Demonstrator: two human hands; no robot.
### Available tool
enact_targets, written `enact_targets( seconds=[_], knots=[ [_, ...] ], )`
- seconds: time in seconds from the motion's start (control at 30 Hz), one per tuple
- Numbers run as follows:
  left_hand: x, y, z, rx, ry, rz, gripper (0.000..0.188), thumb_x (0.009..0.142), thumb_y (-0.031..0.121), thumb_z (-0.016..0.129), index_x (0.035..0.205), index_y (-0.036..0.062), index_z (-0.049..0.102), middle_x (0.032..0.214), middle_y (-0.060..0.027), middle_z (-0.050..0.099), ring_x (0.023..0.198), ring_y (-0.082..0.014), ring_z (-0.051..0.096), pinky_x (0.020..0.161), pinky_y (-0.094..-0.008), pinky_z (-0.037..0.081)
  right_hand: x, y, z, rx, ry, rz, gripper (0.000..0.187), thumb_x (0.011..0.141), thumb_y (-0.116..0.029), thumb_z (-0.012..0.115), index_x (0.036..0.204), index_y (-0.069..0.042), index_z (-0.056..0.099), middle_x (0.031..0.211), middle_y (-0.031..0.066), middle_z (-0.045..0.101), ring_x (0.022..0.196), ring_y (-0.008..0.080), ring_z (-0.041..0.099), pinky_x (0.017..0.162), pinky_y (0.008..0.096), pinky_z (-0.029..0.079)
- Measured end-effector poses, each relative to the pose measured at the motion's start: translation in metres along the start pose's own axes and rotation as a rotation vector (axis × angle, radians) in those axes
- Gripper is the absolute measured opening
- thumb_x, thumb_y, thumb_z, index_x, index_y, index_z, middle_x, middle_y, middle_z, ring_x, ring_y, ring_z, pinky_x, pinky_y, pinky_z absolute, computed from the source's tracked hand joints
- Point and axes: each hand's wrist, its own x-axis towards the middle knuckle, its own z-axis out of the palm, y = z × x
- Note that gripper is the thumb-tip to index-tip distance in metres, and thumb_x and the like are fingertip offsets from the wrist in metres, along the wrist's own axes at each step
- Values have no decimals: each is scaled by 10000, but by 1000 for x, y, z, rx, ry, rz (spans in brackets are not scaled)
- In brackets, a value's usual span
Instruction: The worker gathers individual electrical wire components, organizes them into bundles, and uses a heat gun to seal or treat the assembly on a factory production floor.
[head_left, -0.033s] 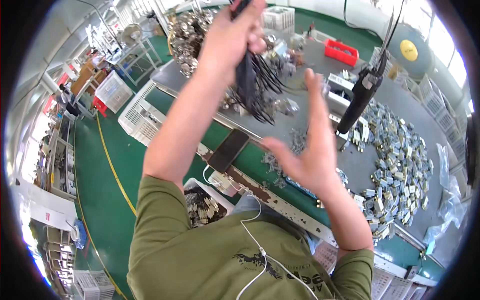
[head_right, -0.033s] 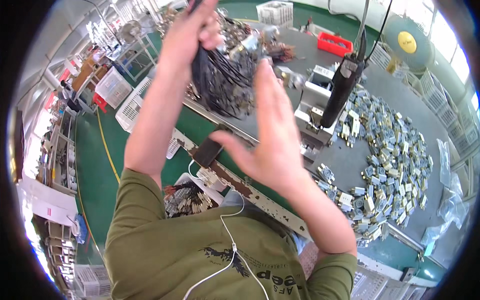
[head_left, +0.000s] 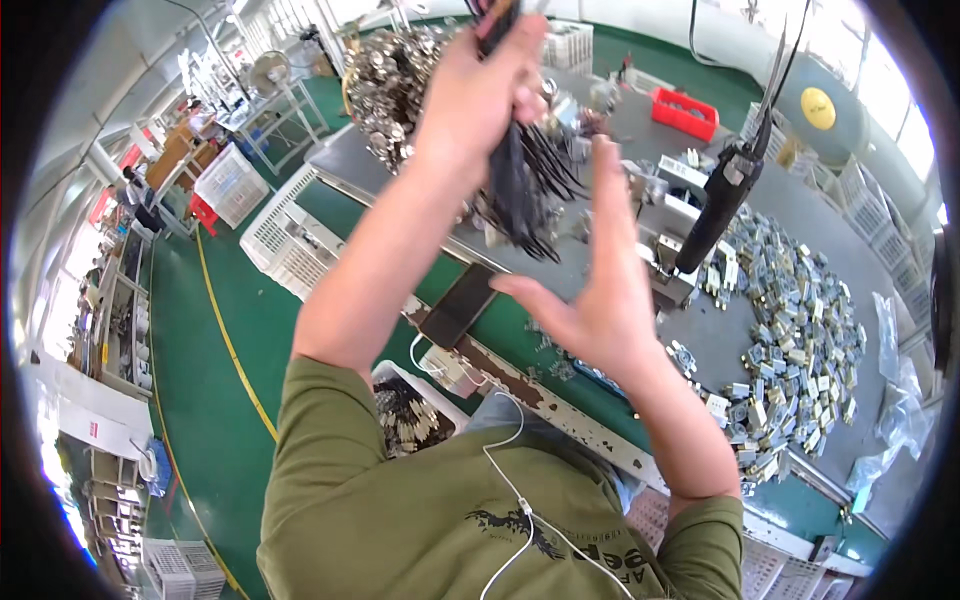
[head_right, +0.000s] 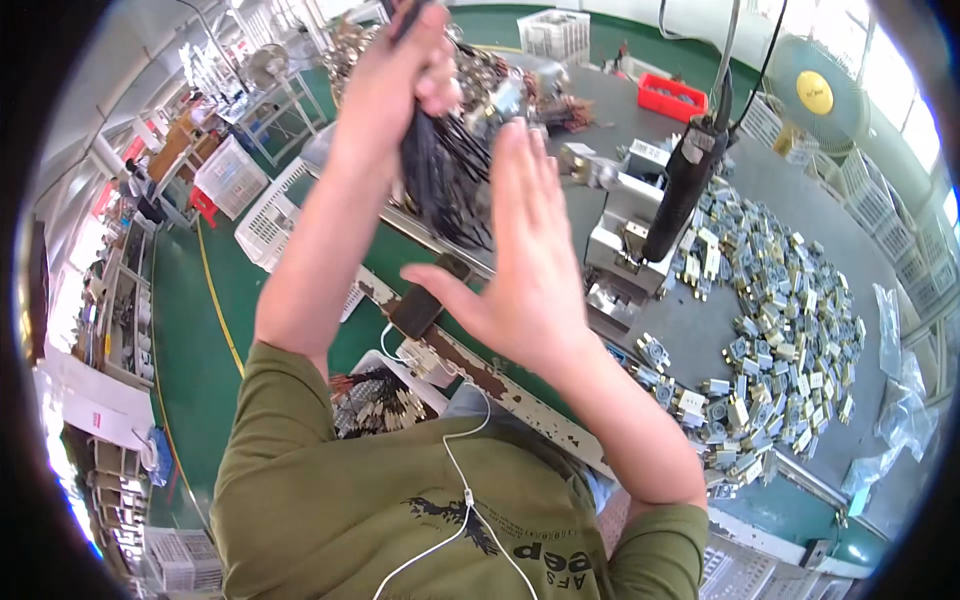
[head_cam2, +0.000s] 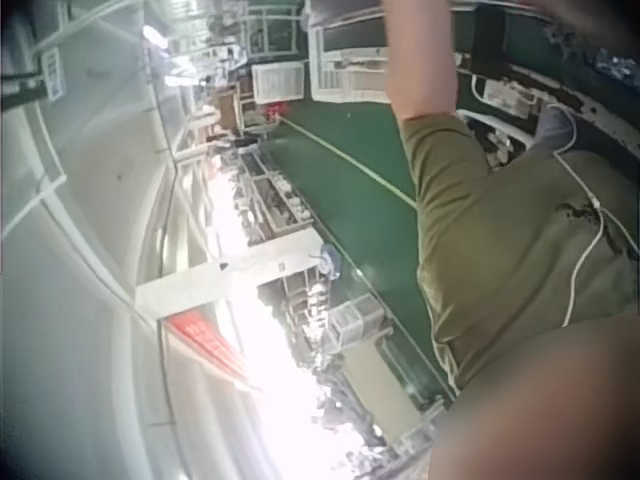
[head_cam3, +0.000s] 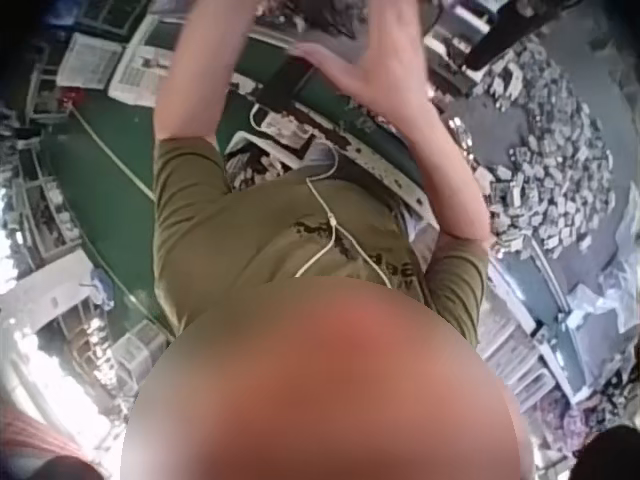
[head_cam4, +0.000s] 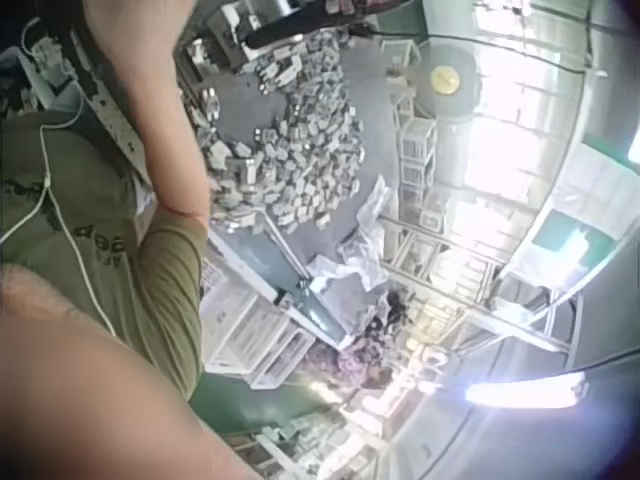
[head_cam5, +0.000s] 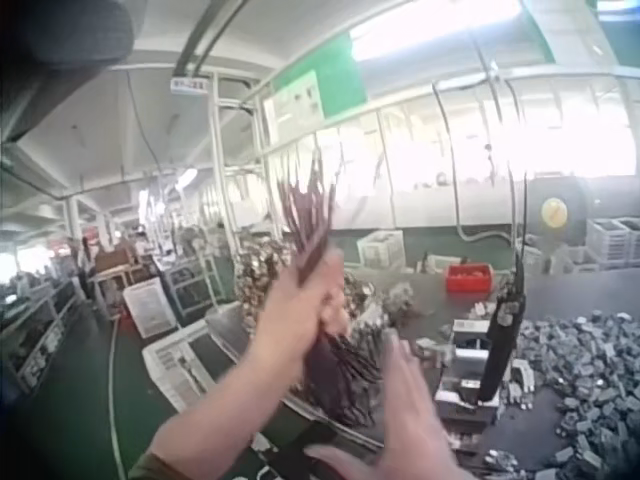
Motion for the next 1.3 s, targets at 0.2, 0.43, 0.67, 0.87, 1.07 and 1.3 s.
enact_targets(
  seconds=[0.2, 0.43, 0.67, 0.87, 1.07, 1.3],
  knots=[
    [-52, 11, 21, -101, -179, 50, 582, 888, 533, 689, 1033, 18, 459, 802, -65, 599, 680, -121, 592, 614, -258, 490, -17, 7, 28, -58, 32, 61, 775, 789, -211, 789, 1396, 37, 374, 1235, 246, 555, 1182, 368, 555, 1019, 440, 433],
    [-57, 12, 17, -274, -266, -87, 384, 958, 283, 678, 1174, -2, 537, 758, -5, 543, 598, -110, 570, 577, -266, 489, -30, 10, 18, 295, -91, 216, 475, 815, -20, 708, 1230, 11, 478, 889, 90, 671, 826, 213, 675, 810, 318, 517],
    [-74, 19, 39, -233, -231, -14, 309, 973, 268, 657, 1113, 34, 510, 759, -10, 511, 556, -100, 517, 539, -277, 458, -48, 1, 9, 278, -12, 191, 662, 795, -108, 803, 1338, 40, 454, 1121, 118, 642, 986, 150, 618, 893, 283, 479],
    [-83, 18, 55, -313, -263, -116, 284, 972, 295, 657, 1082, 93, 490, 755, 0, 500, 549, -92, 513, 532, -279, 480, -45, 2, 11, 434, 70, 334, 321, 884, -27, 695, 1173, 30, 567, 921, 42, 664, 850, 95, 592, 788, 254, 484],
    [-77, 16, 40, -453, -283, -164, 320, 1028, 399, 504, 1111, 91, 488, 669, 39, 369, 473, -51, 339, 470, -249, 385, -40, -1, 9, 347, 3, 221, 210, 913, -21, 650, 1088, 20, 540, 866, 64, 659, 851, 112, 656, 778, 268, 503],
    [-72, 19, 14, -310, -244, -51, 318, 1000, 368, 598, 893, 87, 492, 644, 17, 438, 481, -52, 422, 476, -274, 447, -24, 1, 30, 551, -126, 348, 268, 893, -53, 681, 1128, 6, 566, 763, 29, 643, 690, 93, 584, 665, 258, 486]
  ],
)
